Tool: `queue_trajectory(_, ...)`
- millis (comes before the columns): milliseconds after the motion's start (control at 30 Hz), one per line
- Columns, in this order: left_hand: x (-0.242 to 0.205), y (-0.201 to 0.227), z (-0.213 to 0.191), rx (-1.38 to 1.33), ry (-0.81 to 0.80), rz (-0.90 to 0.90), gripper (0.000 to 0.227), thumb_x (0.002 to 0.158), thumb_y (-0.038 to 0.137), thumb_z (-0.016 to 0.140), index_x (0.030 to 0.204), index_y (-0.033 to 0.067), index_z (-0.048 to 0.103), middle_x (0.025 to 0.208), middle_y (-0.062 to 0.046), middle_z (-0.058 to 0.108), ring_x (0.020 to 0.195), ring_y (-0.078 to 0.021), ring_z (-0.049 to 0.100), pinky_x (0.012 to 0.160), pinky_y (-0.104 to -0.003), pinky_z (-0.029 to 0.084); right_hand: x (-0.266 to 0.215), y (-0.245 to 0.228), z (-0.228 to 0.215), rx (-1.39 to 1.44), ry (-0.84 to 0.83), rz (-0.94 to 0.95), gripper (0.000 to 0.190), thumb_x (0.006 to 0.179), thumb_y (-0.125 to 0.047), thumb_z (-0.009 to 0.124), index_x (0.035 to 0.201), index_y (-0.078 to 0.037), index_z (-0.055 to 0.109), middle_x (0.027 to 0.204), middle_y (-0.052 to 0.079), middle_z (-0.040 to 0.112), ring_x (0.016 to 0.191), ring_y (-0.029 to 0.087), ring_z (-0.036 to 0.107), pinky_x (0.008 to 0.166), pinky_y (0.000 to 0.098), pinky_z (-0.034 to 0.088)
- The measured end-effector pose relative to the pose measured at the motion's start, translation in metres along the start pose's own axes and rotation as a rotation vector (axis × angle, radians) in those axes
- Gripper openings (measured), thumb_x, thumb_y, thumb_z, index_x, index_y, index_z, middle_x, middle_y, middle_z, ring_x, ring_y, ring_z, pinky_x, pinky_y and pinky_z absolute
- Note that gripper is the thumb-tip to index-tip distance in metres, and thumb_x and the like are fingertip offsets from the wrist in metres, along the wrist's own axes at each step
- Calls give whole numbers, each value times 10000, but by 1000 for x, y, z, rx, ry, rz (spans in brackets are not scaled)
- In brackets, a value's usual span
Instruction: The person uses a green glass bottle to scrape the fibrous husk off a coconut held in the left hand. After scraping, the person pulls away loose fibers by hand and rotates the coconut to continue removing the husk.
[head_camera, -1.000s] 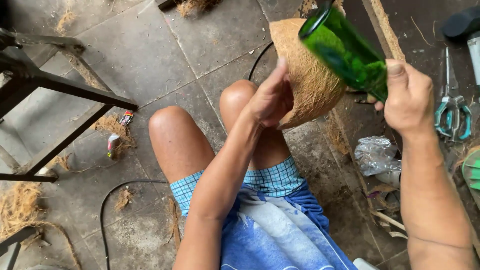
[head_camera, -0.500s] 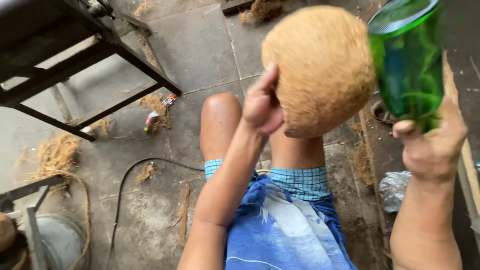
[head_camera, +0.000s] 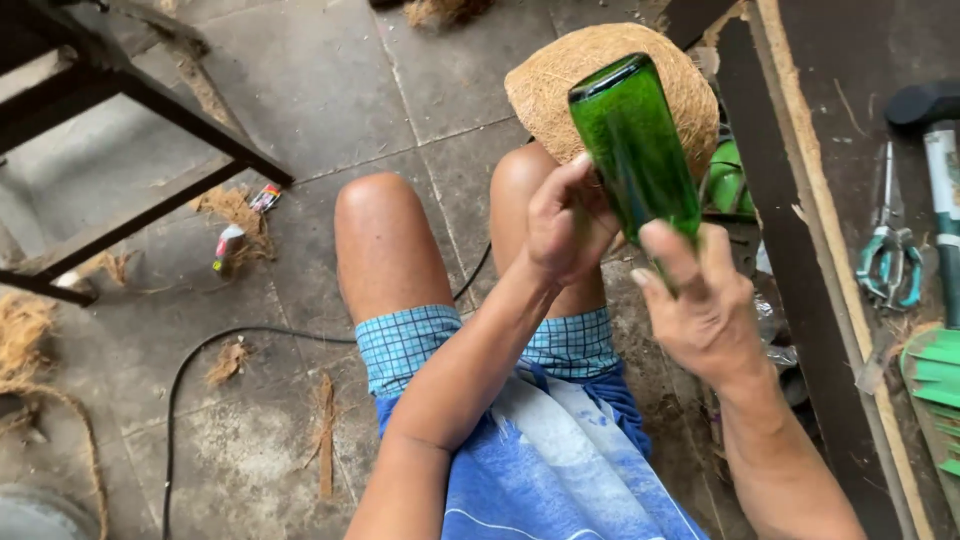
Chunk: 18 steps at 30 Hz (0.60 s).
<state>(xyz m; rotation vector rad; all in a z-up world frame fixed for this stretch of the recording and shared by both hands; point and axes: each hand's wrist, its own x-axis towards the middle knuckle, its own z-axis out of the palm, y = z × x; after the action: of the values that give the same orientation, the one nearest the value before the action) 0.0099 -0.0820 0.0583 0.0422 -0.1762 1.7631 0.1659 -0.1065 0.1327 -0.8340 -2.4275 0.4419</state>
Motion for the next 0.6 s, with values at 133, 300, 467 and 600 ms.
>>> queue_trajectory(133,9,10,6,15,-51,34,443,1143,328,420,1293,-33,629,1227,-248,672,1126,-340,678,1003,-504,529,30,-18,-30,297,1,273,990,847,42,733,1617,-82,123,1229,381,567,878,400,637,789,538,513)
queue_trajectory(300,9,0,-31,99,4,87,309,1101,102,517,1370,-44,561,1282,-262,636,1191,-341,636,1067,-514,473,8,42,-13,629,243,535,520,1125,-316,372,1525,13,340,867,196,529,455,121,436,407,202,382)
queue_trajectory(467,-3,6,-7,83,93,9,297,1049,209,556,1288,62,649,1177,-172,688,1043,-276,669,874,-402,489,48,-29,-6,326,79,462,629,969,-4,588,1508,-11,263,1254,334,511,845,379,488,701,457,402)
queue_trajectory(600,2,-1,-22,182,150,106,479,1138,446,433,1399,75,585,1389,-81,605,1306,-262,540,1185,-483,322,18,12,33,-307,-48,-49,621,953,-10,587,1469,-349,530,1088,164,506,520,170,531,454,316,531)
